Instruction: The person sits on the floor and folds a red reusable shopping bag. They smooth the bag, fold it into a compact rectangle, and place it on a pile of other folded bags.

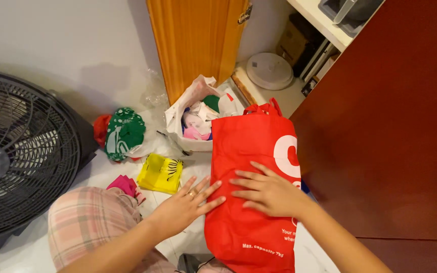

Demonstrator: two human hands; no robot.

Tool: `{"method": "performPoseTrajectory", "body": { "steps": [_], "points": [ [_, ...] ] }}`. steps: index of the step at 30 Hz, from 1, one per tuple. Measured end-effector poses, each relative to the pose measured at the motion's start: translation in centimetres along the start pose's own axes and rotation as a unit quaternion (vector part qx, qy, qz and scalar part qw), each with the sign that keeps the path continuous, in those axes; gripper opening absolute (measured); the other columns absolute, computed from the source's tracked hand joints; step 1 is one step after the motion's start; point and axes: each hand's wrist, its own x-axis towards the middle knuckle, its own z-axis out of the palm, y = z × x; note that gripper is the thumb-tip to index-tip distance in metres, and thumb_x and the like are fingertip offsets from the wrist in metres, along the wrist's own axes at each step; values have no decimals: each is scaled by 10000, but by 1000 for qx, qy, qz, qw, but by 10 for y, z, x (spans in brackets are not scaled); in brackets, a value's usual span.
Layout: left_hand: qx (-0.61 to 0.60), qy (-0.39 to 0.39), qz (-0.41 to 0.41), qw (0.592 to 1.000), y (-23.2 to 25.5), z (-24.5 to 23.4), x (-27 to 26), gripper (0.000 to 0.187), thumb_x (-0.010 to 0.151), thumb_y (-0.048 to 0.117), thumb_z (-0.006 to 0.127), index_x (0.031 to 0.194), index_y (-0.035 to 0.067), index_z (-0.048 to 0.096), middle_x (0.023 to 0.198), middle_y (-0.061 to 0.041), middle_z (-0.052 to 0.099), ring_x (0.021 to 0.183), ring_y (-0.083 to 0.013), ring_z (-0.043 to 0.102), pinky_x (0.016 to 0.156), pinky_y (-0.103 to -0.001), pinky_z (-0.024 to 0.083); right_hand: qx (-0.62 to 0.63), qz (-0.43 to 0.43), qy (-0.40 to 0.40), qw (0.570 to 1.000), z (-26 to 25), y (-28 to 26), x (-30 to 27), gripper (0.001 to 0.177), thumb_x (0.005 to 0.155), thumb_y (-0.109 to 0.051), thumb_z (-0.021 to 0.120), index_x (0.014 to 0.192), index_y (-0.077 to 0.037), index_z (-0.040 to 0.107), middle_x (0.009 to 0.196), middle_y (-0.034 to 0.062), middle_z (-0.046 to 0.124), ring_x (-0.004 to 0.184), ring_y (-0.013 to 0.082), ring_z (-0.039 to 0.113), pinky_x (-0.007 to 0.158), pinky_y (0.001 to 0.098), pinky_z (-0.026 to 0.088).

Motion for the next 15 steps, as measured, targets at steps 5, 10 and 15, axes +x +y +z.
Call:
{"method": "performPoseTrajectory", "body": {
  "steps": [5,10,15],
  "points": [
    [68,106,72,989,-11,36,16,740,936,210,471,1633,162,229,1694,-122,203,1534,-338,257,1219,-478,232,-17,64,117,991,-11,15,-87,414,874,-44,572,1261,-117,700,1476,-20,592,1425,248,555,1193,446,430],
    [40,167,111,979,-30,51,43,701,916,207,489,1590,214,297,1667,-136,260,1514,-351,289,1218,-463,253,-65,8,128,990,13,-5,-119,579,671,-92,631,1243,-158,688,1479,170,513,1385,386,456,1123,539,369],
    [-126,120,123,977,-32,45,59,703,780,129,626,1475,126,520,1628,-99,426,1512,-312,374,1240,-472,248,-19,36,147,988,24,-12,-130,515,751,-150,672,1263,-191,704,1509,118,533,1431,339,462,1184,527,336]
  ]
}}
